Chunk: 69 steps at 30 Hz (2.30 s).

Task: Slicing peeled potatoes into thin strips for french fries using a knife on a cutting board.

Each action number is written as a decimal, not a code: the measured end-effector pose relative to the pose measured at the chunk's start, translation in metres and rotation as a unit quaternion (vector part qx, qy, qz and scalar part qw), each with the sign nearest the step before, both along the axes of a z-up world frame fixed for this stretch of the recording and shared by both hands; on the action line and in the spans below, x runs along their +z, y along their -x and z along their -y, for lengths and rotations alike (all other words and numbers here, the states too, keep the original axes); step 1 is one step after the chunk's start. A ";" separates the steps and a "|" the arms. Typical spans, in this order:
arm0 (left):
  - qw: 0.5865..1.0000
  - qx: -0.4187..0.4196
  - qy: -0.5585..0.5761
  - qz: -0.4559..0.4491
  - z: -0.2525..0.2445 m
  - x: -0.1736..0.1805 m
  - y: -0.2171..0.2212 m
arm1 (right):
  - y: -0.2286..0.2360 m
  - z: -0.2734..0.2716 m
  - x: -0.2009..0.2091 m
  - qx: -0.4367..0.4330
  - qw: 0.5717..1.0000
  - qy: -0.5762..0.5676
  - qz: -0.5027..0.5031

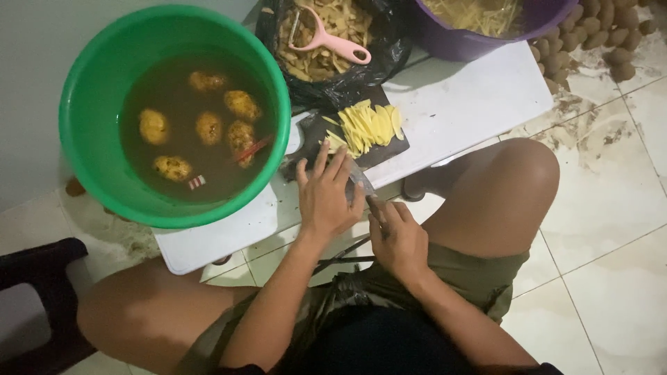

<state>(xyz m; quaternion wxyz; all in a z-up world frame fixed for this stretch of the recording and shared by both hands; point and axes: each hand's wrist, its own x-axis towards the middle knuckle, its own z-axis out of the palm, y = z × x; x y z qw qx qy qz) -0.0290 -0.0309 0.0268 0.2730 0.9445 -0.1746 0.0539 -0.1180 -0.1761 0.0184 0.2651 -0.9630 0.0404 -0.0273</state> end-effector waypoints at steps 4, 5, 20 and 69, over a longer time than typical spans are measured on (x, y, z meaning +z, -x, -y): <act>1.000 -0.004 0.007 -0.017 -0.008 -0.006 -0.011 | -0.001 -0.004 0.010 -0.008 1.000 -0.017 0.001; 1.000 -0.009 0.007 -0.021 -0.011 -0.011 -0.015 | -0.001 -0.004 0.013 -0.002 1.000 -0.027 0.005; 0.975 -0.029 0.219 0.005 -0.041 -0.041 -0.046 | 0.000 0.019 0.011 -0.055 0.951 -0.301 -0.038; 0.992 -0.044 -0.009 0.118 0.059 -0.019 -0.084 | -0.030 0.095 0.050 -0.098 0.953 -0.244 0.150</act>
